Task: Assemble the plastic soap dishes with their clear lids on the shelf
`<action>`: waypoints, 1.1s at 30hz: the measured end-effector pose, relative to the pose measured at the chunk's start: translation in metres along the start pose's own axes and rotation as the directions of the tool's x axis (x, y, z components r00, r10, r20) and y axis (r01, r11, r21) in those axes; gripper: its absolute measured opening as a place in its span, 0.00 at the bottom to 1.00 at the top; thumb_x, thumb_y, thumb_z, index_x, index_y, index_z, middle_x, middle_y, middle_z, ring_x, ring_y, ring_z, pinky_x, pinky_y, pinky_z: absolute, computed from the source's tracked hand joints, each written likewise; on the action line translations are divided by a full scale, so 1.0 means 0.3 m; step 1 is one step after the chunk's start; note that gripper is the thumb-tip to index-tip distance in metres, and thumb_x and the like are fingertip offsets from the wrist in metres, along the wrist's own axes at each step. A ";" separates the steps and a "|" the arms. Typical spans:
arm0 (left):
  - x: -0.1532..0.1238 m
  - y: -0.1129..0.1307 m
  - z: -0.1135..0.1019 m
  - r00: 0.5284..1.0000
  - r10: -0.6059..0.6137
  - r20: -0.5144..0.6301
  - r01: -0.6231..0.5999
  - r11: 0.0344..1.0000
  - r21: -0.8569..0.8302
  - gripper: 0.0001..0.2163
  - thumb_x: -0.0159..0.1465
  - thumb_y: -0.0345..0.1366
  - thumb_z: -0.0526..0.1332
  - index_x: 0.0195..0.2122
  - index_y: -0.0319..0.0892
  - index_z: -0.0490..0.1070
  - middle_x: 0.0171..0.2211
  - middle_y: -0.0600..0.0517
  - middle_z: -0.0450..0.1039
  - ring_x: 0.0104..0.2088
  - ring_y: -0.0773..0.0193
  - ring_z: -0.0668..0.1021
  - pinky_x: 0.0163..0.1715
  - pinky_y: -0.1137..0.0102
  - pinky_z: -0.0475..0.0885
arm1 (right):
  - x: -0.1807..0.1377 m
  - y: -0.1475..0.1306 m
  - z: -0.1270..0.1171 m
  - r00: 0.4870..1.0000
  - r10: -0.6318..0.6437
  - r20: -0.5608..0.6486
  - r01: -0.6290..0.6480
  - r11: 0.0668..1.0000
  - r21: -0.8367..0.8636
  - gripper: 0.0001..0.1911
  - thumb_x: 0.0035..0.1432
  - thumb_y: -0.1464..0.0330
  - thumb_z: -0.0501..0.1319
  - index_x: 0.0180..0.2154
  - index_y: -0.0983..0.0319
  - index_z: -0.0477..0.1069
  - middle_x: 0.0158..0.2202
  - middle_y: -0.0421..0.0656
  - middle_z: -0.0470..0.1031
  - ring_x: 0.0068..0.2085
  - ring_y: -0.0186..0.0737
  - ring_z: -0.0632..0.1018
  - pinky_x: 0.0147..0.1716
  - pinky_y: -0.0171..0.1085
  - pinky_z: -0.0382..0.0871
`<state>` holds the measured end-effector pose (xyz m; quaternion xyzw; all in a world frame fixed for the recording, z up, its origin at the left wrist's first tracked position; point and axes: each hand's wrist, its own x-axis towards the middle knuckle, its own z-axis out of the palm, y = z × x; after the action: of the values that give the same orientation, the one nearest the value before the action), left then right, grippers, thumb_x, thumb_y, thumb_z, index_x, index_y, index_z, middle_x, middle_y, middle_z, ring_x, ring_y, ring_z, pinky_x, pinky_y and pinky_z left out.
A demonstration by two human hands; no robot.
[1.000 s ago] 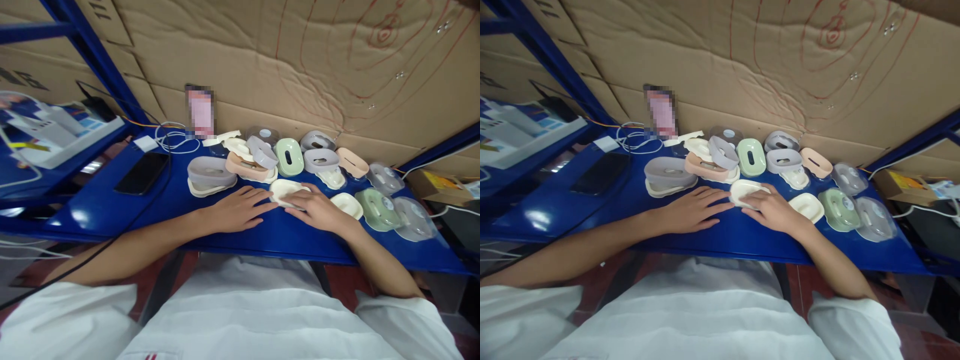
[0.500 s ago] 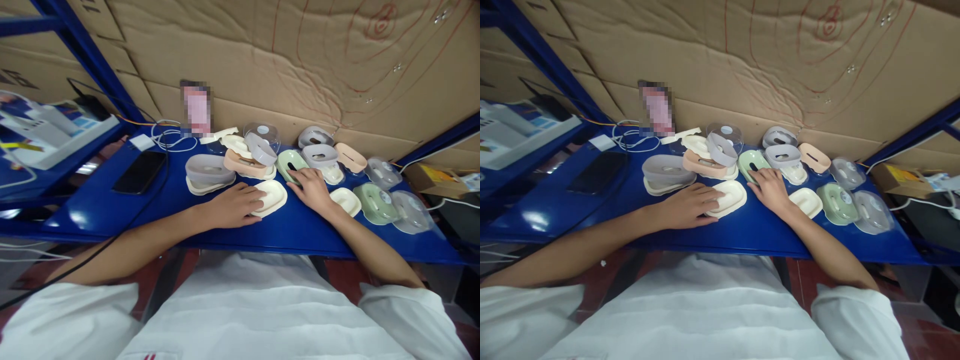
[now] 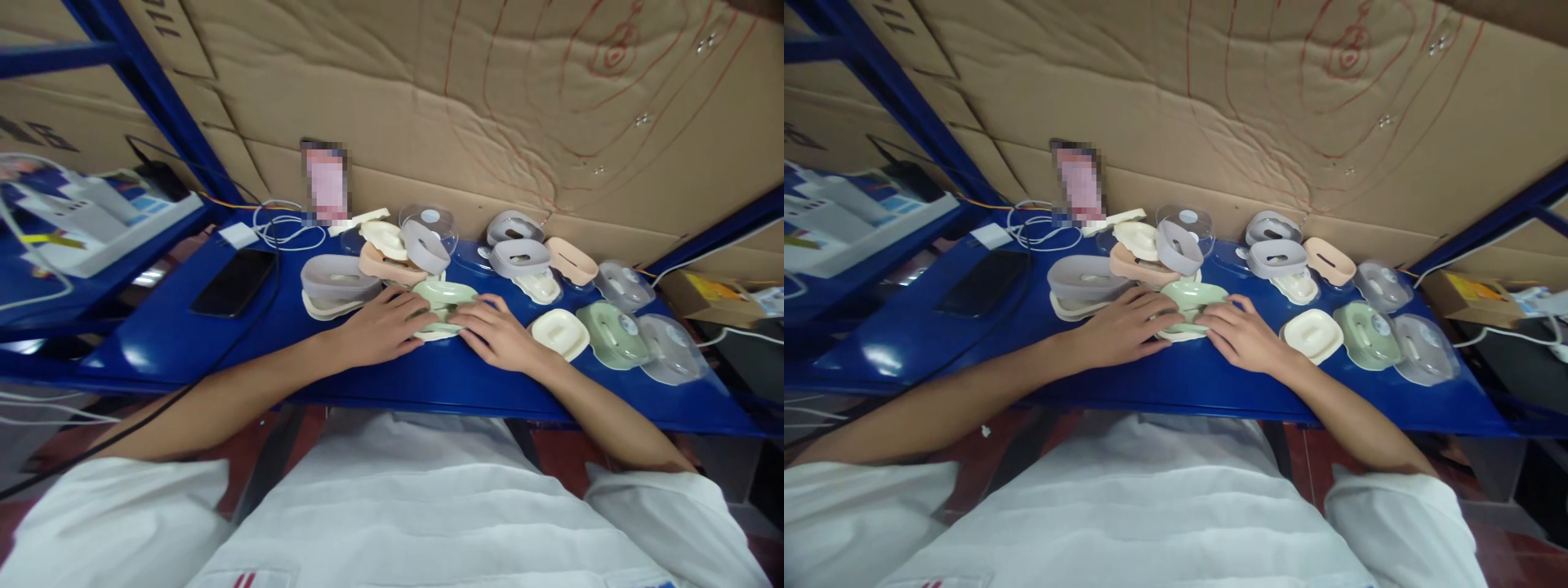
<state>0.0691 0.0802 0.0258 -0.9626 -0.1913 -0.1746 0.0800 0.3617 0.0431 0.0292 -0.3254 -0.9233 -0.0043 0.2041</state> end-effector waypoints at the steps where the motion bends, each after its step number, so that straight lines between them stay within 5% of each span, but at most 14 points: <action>1: 0.002 0.000 -0.001 1.000 0.012 0.007 -0.012 1.000 0.011 0.17 0.71 0.37 0.65 0.60 0.41 0.72 0.55 0.41 0.77 0.58 0.48 0.76 0.61 0.54 0.67 | 0.000 0.004 0.004 1.000 -0.006 0.013 0.006 1.000 0.013 0.18 0.76 0.67 0.53 0.62 0.56 0.73 0.56 0.49 0.81 0.58 0.48 0.80 0.65 0.56 0.64; 12: -0.002 0.006 0.001 0.998 0.048 0.036 -0.050 0.998 0.042 0.13 0.72 0.39 0.66 0.54 0.41 0.74 0.49 0.44 0.78 0.49 0.53 0.77 0.47 0.61 0.65 | 0.006 0.005 0.030 0.998 -0.054 0.029 0.054 0.998 0.017 0.21 0.77 0.70 0.50 0.64 0.56 0.71 0.57 0.50 0.80 0.60 0.47 0.79 0.68 0.56 0.66; 22: 0.003 0.007 0.022 0.999 0.005 0.051 -0.006 1.000 0.014 0.12 0.75 0.38 0.60 0.57 0.42 0.73 0.51 0.45 0.78 0.52 0.53 0.77 0.52 0.59 0.63 | 0.007 0.030 0.013 0.995 -0.045 0.085 0.040 0.998 0.055 0.19 0.77 0.67 0.51 0.61 0.56 0.74 0.56 0.49 0.82 0.59 0.47 0.80 0.65 0.55 0.70; 26: 0.000 0.008 0.026 0.998 0.018 0.057 -0.019 1.000 0.020 0.12 0.75 0.39 0.60 0.56 0.42 0.73 0.51 0.45 0.78 0.52 0.53 0.77 0.53 0.58 0.62 | 0.107 0.105 -0.054 0.987 0.162 -0.007 -0.162 0.986 0.049 0.19 0.78 0.61 0.50 0.53 0.58 0.78 0.53 0.48 0.84 0.55 0.48 0.82 0.59 0.49 0.74; 30: -0.002 0.008 0.021 0.998 0.019 0.063 -0.021 0.999 0.032 0.12 0.75 0.39 0.61 0.56 0.42 0.73 0.51 0.45 0.78 0.52 0.53 0.77 0.53 0.57 0.62 | 0.313 0.259 -0.086 0.806 0.590 -0.036 -0.589 0.796 -0.142 0.22 0.76 0.58 0.51 0.54 0.63 0.79 0.51 0.53 0.84 0.52 0.54 0.83 0.54 0.48 0.74; 33: -0.002 0.007 0.018 0.997 0.025 0.067 -0.027 0.999 0.031 0.12 0.75 0.39 0.61 0.56 0.42 0.73 0.51 0.45 0.78 0.52 0.53 0.77 0.53 0.58 0.62 | 0.446 0.348 -0.059 0.652 0.755 0.069 -0.703 0.636 -0.318 0.25 0.73 0.53 0.57 0.51 0.66 0.80 0.52 0.60 0.83 0.56 0.60 0.81 0.55 0.49 0.73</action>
<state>0.0711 0.0792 0.0204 -0.9688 -0.1842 -0.1383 0.0911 0.3371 0.2032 0.0832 -0.6943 -0.7178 -0.0116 0.0513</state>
